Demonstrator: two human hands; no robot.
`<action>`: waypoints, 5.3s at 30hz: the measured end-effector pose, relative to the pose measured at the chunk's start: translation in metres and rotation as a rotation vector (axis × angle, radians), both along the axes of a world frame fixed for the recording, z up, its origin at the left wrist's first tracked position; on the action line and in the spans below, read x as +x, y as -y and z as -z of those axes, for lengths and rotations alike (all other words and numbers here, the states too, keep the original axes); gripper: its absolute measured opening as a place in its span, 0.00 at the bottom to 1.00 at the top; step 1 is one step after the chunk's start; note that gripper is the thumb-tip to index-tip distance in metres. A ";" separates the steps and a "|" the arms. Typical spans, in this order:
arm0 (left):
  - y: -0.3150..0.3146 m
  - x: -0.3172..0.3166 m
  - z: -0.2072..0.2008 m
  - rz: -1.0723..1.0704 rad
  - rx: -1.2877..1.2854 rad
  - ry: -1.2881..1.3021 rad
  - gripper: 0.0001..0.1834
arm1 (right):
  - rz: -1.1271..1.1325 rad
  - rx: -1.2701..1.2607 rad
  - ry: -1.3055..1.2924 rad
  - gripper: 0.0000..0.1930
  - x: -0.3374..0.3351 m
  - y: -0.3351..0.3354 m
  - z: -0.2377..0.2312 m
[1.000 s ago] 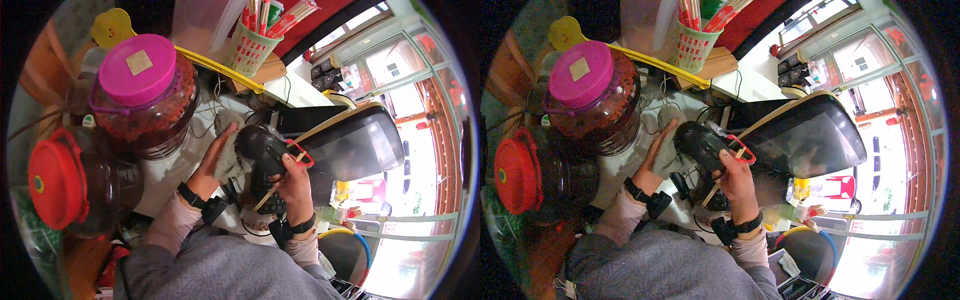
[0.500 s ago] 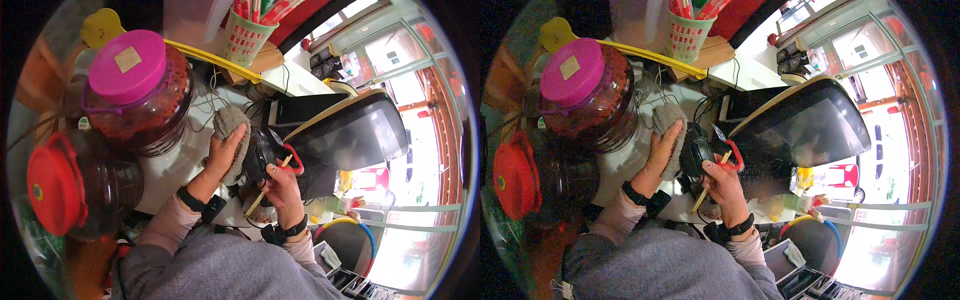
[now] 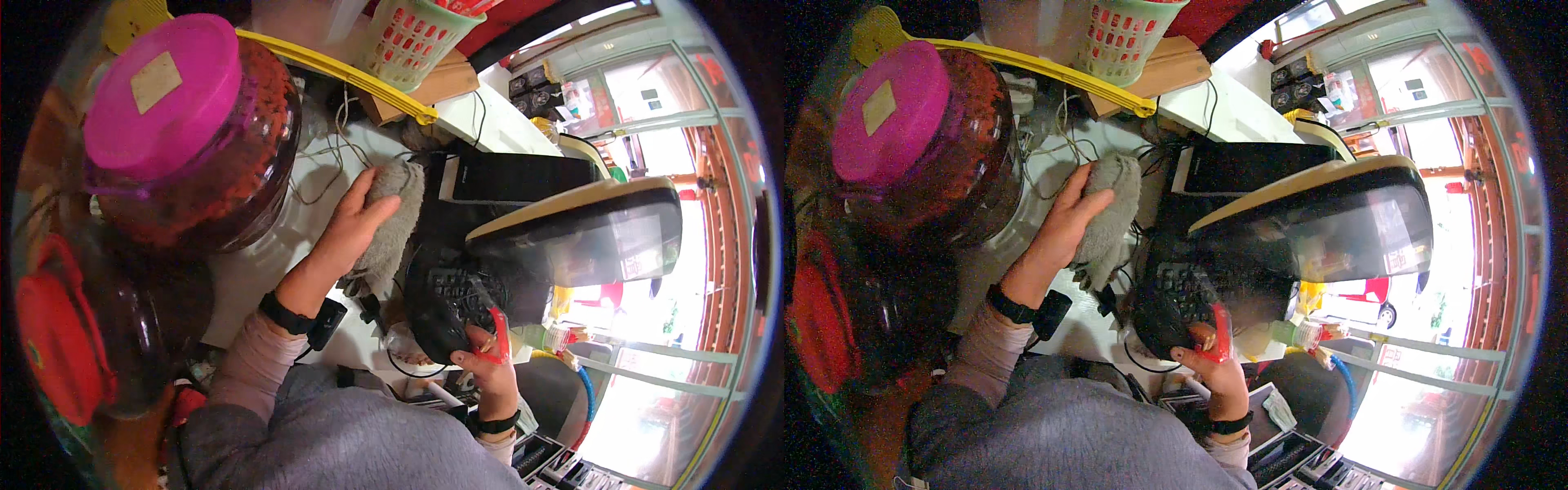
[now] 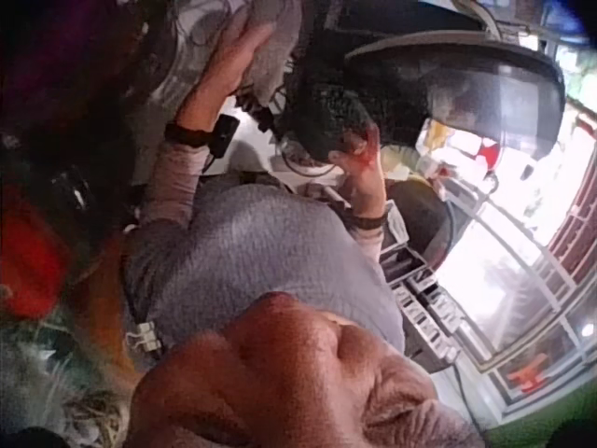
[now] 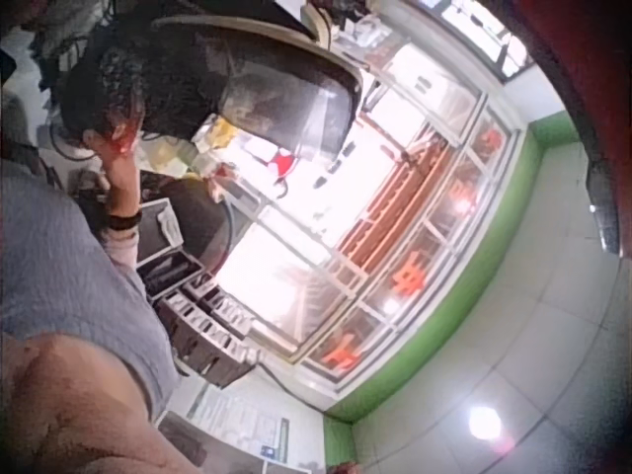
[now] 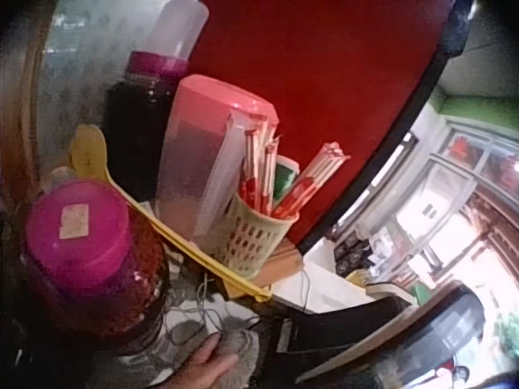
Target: The person wipes the back and sides of a black monitor with a cloth, then uses red-handled pliers to cut a cable near the monitor. They continue wiping the monitor and surrounding desk area, handling a small yellow packet and a white container, and repeatedly cleaning the same surfaces with the cloth.
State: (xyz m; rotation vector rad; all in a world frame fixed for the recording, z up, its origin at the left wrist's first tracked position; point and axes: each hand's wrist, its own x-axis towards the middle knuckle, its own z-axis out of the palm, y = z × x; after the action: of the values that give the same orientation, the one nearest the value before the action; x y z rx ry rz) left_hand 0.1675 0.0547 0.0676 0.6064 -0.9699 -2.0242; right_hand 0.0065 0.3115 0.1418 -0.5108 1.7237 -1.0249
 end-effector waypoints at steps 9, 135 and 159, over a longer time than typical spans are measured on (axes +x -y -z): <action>0.001 -0.058 0.010 0.062 -0.686 0.486 0.28 | -0.153 0.145 -0.085 0.29 -0.023 0.000 0.001; -0.009 -0.115 0.021 0.367 -1.501 0.868 0.13 | -0.369 0.288 -0.162 0.22 -0.041 0.021 0.033; -0.028 0.059 0.044 0.086 -1.253 1.680 0.10 | 0.057 0.050 -0.067 0.19 -0.028 0.001 0.043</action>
State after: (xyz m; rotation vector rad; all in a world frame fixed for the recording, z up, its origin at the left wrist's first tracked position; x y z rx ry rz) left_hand 0.2267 0.0832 0.0234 1.4038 -2.7441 -0.1484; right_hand -0.0212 0.3102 0.0986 -0.4713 1.8282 -1.0124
